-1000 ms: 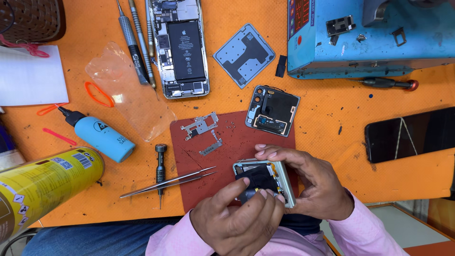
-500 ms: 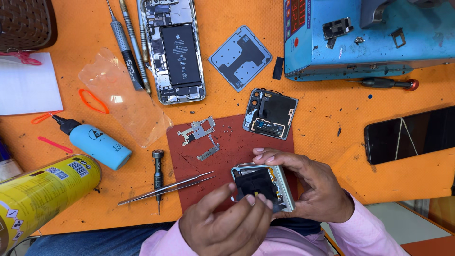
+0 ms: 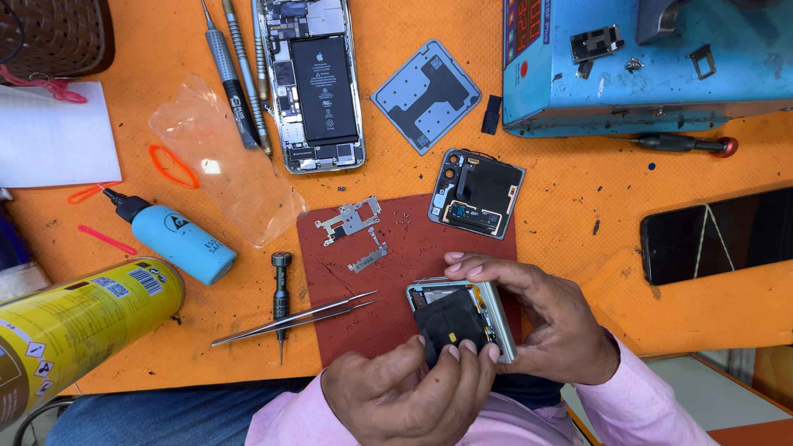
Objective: The person uses tweezers to peel back a black adhesive layer from the internal components of a disassembled mobile device and later uses a screwdriver to install a small internal component.
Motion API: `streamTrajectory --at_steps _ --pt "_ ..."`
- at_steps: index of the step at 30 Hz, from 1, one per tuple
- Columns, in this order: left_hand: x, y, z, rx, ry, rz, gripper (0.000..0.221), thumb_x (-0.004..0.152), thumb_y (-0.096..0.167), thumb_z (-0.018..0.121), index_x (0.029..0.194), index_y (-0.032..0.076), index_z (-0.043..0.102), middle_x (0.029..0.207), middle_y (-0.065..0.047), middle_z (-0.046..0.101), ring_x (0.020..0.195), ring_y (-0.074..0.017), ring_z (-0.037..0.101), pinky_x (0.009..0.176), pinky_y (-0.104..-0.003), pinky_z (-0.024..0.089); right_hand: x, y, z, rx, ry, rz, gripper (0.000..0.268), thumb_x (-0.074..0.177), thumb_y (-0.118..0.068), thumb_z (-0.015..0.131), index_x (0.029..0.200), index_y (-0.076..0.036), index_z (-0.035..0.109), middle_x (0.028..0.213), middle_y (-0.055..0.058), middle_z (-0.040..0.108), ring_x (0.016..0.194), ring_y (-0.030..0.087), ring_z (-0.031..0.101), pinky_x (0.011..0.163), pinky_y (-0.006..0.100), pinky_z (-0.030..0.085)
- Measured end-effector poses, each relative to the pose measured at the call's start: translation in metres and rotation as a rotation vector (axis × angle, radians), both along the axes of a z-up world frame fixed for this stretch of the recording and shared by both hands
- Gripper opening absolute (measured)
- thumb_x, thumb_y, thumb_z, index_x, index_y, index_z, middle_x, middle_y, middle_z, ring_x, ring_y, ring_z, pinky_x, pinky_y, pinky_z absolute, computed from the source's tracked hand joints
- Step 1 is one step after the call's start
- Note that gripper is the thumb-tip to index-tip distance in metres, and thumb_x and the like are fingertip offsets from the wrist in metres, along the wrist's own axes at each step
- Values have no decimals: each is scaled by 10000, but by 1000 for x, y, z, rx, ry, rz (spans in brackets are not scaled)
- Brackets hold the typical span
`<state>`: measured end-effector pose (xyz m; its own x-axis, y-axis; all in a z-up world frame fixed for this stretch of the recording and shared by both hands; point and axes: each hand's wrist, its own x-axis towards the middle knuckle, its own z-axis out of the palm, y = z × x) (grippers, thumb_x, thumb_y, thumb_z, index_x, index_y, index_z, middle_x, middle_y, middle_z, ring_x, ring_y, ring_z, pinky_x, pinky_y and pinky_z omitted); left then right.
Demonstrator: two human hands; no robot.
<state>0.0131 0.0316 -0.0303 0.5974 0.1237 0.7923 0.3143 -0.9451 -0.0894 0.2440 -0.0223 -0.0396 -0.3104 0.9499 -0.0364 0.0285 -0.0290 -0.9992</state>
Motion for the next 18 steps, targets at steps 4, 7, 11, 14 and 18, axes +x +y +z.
streamTrajectory --at_steps 4,7,11,14,18 --pt "-4 8 17 2 118 -36 183 923 73 647 1043 91 784 998 21 662 1037 -73 589 826 -222 521 -1 1 0 14 -14 1 699 816 -151 898 1391 -52 513 1432 182 637 1450 345 569 1222 467 474" --pt "-1 15 22 -1 110 -65 157 930 107 640 1015 83 771 997 13 661 1030 -87 584 817 -241 501 -2 1 2 26 -27 -4 721 789 -134 919 1381 -59 515 1435 180 632 1439 341 576 1207 456 489" --pt "2 20 20 -61 59 -132 157 917 127 657 1005 61 769 994 -2 684 1030 -108 595 820 -250 482 -2 1 2 22 -53 -13 707 783 -98 915 1373 -63 527 1437 181 635 1425 331 593 1196 445 498" --pt "4 20 17 -77 33 -150 135 918 107 686 1010 49 766 994 -8 688 1042 -116 600 847 -251 486 -2 0 3 4 -47 -14 708 780 -91 913 1375 -62 530 1445 187 631 1418 325 598 1193 443 502" --pt "4 19 14 -119 -6 -136 143 902 109 683 1008 49 759 993 -12 680 1050 -121 601 882 -247 507 -2 0 3 -8 -40 -20 708 785 -108 917 1377 -61 532 1450 186 628 1415 322 600 1186 441 507"
